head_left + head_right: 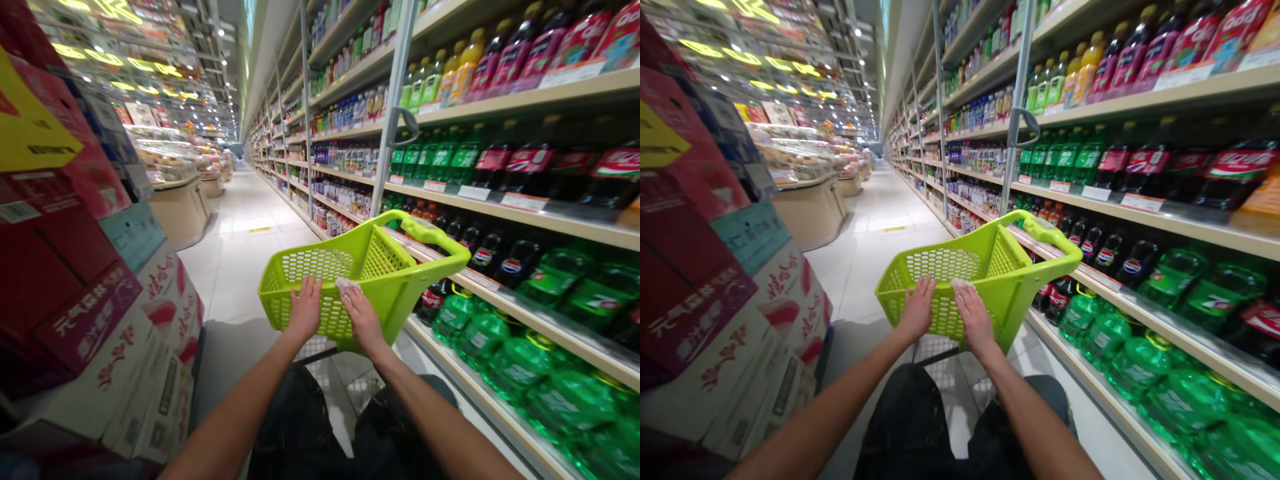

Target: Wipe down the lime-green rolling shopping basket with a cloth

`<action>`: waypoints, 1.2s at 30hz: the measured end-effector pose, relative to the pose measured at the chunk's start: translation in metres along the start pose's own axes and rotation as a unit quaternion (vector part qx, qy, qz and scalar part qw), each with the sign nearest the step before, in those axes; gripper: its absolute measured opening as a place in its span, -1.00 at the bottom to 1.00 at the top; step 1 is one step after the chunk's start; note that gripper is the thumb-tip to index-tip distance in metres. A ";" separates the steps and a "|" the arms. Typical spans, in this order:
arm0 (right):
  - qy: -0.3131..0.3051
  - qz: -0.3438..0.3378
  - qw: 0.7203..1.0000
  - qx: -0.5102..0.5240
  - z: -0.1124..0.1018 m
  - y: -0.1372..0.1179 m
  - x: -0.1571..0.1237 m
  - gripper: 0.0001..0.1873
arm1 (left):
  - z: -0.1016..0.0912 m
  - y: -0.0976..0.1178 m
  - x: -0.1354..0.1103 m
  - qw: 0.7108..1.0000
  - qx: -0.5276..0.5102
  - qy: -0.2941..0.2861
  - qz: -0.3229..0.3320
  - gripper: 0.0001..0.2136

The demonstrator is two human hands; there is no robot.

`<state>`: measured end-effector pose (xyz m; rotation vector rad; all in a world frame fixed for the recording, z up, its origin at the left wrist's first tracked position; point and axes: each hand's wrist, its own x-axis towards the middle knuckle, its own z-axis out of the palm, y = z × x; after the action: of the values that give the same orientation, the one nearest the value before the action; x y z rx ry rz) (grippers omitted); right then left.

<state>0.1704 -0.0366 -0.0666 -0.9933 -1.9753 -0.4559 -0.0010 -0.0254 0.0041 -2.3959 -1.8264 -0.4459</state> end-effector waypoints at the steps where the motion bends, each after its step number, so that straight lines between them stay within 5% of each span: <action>1: -0.012 -0.006 1.000 -0.006 0.003 0.001 -0.008 -0.54 | 0.002 0.008 0.000 1.000 0.000 -0.007 0.025 -0.34; 5: -0.063 -0.022 0.998 -0.019 0.003 0.006 -0.039 -0.54 | 0.011 0.026 -0.001 0.997 -0.001 -0.043 0.065 -0.30; 11: -0.015 0.018 1.000 -0.018 -0.018 0.021 -0.030 -0.49 | 0.015 0.035 -0.005 0.998 0.010 0.005 0.056 -0.34; 17: -0.058 0.001 0.998 -0.007 -0.024 0.033 -0.056 -0.42 | 0.021 0.049 -0.003 0.996 0.018 0.016 0.089 -0.36; 22: 0.000 0.059 0.998 -0.021 -0.039 0.041 -0.041 -0.40 | 0.022 0.054 -0.003 0.997 0.016 0.023 0.066 -0.38; 27: -0.030 0.021 0.999 -0.020 -0.043 0.042 -0.060 -0.39 | 0.021 0.053 -0.005 0.997 0.023 0.018 0.072 -0.34; 33: 0.146 0.085 0.981 -0.095 -0.107 0.072 0.004 -0.44 | 0.020 0.053 -0.005 0.998 0.020 0.019 0.065 -0.32; 36: 0.137 0.093 0.980 -0.109 -0.106 0.081 0.001 -0.43 | 0.020 0.053 -0.005 0.997 0.014 0.021 0.071 -0.31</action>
<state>0.2896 -0.0527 -0.0098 -1.1724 -1.5948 -0.6749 0.0515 -0.0400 -0.0112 -2.4576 -1.6215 -0.4492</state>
